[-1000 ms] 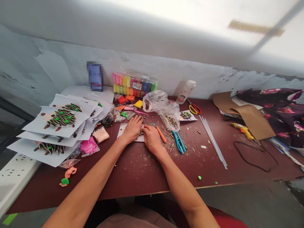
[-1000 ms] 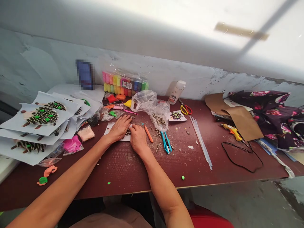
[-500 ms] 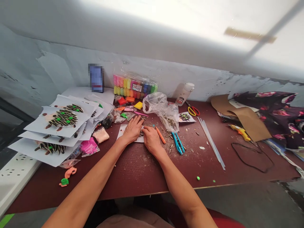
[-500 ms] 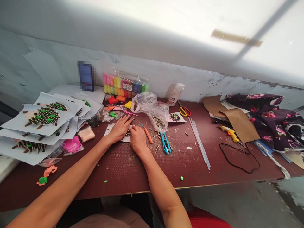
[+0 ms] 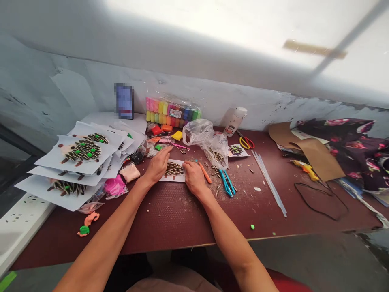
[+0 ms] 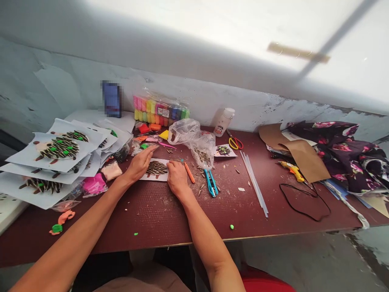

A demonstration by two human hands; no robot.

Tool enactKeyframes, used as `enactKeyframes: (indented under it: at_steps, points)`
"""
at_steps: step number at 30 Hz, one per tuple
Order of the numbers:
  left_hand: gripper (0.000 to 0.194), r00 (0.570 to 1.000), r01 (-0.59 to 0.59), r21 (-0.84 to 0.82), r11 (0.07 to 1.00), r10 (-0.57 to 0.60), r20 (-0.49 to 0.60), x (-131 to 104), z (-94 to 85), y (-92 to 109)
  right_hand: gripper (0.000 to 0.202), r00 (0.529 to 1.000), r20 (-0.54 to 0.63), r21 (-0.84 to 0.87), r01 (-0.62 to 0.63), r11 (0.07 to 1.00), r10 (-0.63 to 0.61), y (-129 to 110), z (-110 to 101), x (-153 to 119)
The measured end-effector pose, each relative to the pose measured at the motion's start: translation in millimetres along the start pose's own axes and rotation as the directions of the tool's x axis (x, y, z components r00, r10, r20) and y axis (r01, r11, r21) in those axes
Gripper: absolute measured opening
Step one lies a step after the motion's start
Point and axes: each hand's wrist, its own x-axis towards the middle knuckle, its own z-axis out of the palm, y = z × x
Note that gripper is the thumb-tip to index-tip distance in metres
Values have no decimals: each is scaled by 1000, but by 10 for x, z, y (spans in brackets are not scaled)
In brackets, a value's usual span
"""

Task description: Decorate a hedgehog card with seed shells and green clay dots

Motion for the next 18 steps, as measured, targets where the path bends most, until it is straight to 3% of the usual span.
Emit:
enactKeyframes:
  at_steps: [4,8,12,18]
  points:
    - [53,1000,25,2,1000,-25,2,-168,-135,-130,36,998,-66,16,1,1000,0,-17,37,-3]
    - [61,998,59,22,998,-60,30,-236,-127,-171,39,993,-108,26,44,999,-41,-65,47,-22]
    - [57,996,70,56,996,-73,55,-246,-53,-200,46,991,-35,-24,129,991,-130,-178,17,-52]
    - [43,996,-24,81,996,17,83,-259,23,-292,56,983,90,-89,168,982,-160,-381,45,-36]
